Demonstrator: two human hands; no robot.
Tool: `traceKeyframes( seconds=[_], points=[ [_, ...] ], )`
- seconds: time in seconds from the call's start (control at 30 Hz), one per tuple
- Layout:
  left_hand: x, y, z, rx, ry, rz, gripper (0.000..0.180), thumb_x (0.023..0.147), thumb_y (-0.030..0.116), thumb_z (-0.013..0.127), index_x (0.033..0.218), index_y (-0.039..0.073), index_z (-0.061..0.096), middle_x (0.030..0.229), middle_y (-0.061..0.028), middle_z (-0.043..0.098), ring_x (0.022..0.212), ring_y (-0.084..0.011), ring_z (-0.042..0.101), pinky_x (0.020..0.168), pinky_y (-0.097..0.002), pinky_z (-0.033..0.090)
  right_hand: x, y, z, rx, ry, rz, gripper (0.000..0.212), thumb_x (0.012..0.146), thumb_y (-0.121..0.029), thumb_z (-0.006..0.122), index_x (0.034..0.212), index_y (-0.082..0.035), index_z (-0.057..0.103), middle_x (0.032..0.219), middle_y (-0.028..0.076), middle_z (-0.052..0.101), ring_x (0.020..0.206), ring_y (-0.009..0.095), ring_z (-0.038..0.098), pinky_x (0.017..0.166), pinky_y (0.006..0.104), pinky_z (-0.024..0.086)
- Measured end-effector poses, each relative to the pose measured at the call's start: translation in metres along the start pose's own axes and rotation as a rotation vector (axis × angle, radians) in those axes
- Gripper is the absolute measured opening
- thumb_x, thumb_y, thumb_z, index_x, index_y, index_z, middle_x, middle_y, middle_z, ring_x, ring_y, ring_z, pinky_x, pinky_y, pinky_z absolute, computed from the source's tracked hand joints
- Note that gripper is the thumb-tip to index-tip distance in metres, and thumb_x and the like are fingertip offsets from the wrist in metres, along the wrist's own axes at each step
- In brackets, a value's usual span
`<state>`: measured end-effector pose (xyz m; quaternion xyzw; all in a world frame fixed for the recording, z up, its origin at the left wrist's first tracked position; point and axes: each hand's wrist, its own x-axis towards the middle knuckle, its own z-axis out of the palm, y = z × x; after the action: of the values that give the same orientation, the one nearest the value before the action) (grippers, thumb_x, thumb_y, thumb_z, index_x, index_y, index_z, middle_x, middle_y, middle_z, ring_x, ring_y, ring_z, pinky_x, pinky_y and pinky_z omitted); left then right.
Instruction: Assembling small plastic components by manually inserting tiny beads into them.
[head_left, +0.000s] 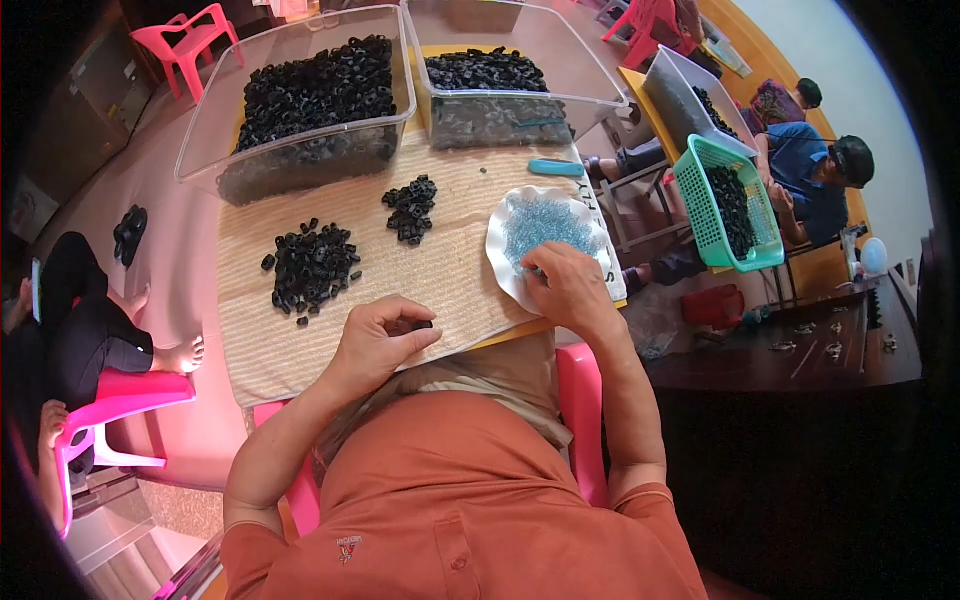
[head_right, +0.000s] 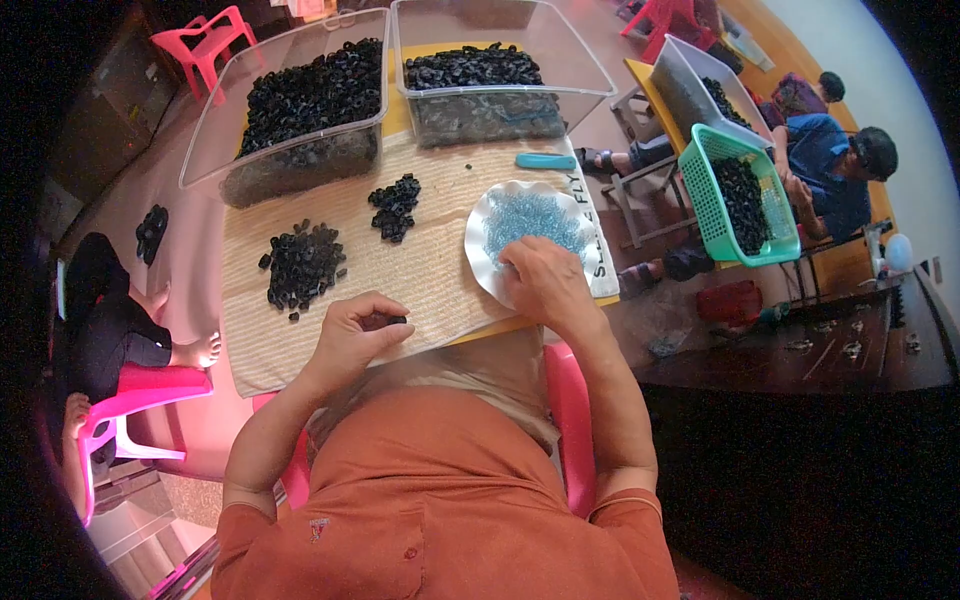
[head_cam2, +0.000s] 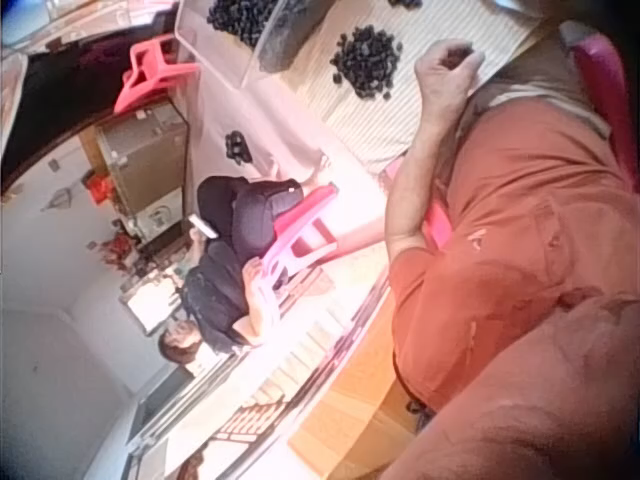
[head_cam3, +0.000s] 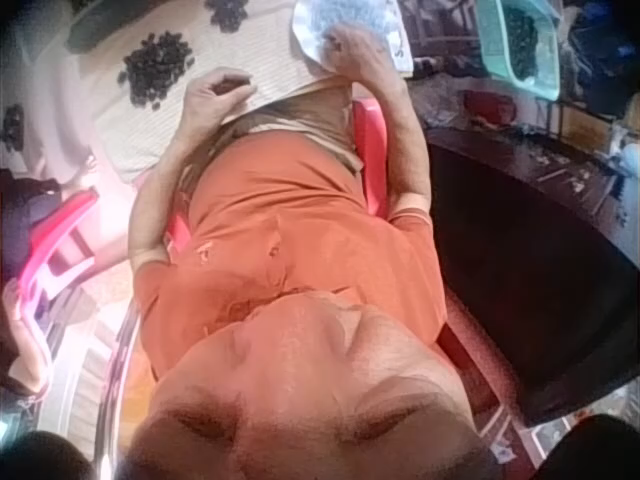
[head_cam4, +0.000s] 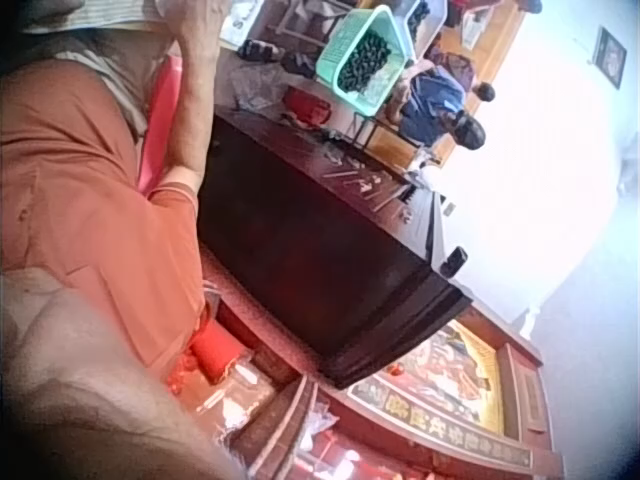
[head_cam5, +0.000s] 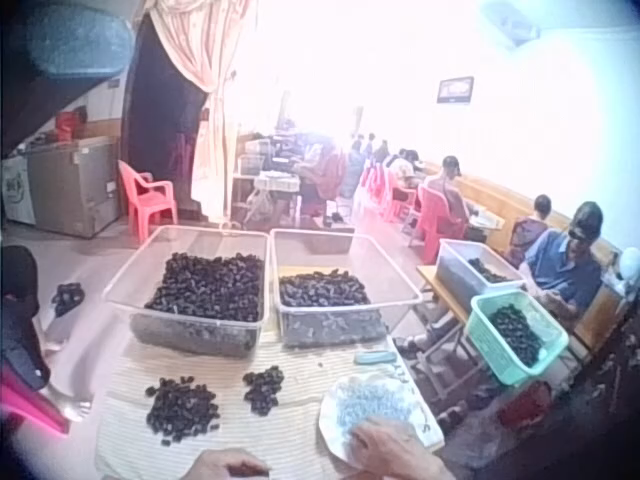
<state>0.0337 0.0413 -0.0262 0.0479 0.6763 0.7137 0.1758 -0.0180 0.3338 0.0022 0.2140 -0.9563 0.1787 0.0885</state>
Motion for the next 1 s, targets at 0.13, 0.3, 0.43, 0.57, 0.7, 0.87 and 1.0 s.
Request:
traceKeyframes(
  seconds=[0.13,0.3,0.43,0.57,0.7,0.87,1.0],
  points=[
    [0.001,0.003,0.0,0.005,-0.011,-0.012,0.019,0.086,0.007,0.08,0.102,0.0,0.073,0.088,-0.0012,0.072,0.078,-0.0058,0.064,0.069,-0.0216,0.052,-0.001,0.002,0.002,-0.003,0.048,-0.028,0.011,0.08,-0.004,0.069,0.09,-0.005,0.067,0.087,0.013,0.068,0.085,0.034,0.068,0.075,0.0411,0.054],
    [0.006,0.007,0.007,0.046,-0.033,0.013,0.019,0.087,0.009,0.079,0.102,0.0,0.074,0.089,-0.0014,0.072,0.079,-0.0057,0.064,0.069,-0.0225,0.052,-0.004,0.005,0.004,0.085,0.151,-0.049,0.012,0.079,-0.004,0.068,0.091,-0.005,0.066,0.086,0.014,0.068,0.084,0.034,0.067,0.074,0.0434,0.054],
    [0.019,0.011,0.019,0.107,-0.037,0.044,0.017,0.088,0.01,0.078,0.101,0.0,0.074,0.088,-0.002,0.072,0.078,-0.0059,0.064,0.069,-0.0225,0.052,-0.003,0.006,0.001,0.185,0.205,-0.024,0.014,0.077,0.0,0.069,0.09,-0.004,0.065,0.083,0.014,0.067,0.079,0.033,0.068,0.07,0.0423,0.054],
    [0.044,0.009,0.035,0.008,-0.081,0.041,0.018,0.088,0.012,0.078,0.099,-0.001,0.074,0.084,-0.0019,0.071,0.075,-0.0066,0.064,0.067,-0.0232,0.052,-0.005,0.008,0.0,0.31,0.203,0.071,0.013,0.08,0.0,0.069,0.093,-0.003,0.066,0.083,0.014,0.068,0.074,0.028,0.07,0.067,0.0367,0.055],
    [0.071,0.017,0.054,0.008,-0.086,0.069,0.018,0.088,0.014,0.078,0.097,-0.001,0.074,0.082,-0.0037,0.072,0.074,-0.0077,0.065,0.066,-0.0253,0.052,-0.01,0.013,0.004,0.467,0.216,0.132,0.012,0.083,0.0,0.07,0.095,-0.003,0.066,0.083,0.013,0.069,0.073,0.02,0.071,0.067,0.0311,0.055],
    [0.101,0.022,0.07,0.263,-0.038,0.28,0.024,0.09,0.013,0.076,0.107,-0.003,0.073,0.082,-0.0056,0.072,0.069,-0.0084,0.065,0.063,-0.0248,0.052,-0.009,0.011,0.002,0.636,0.245,0.15,0.011,0.087,-0.001,0.071,0.096,-0.002,0.064,0.08,0.007,0.07,0.074,0.011,0.067,0.067,0.0267,0.054],
    [0.11,0.034,0.071,0.293,-0.17,0.224,0.021,0.093,0.015,0.073,0.102,-0.004,0.074,0.08,-0.0059,0.072,0.067,-0.0086,0.065,0.06,-0.0258,0.052,-0.008,0.007,-0.003,0.718,0.241,0.176,0.01,0.088,-0.001,0.071,0.094,-0.001,0.064,0.081,0.004,0.069,0.074,0.008,0.065,0.066,0.0243,0.052]
  ],
)
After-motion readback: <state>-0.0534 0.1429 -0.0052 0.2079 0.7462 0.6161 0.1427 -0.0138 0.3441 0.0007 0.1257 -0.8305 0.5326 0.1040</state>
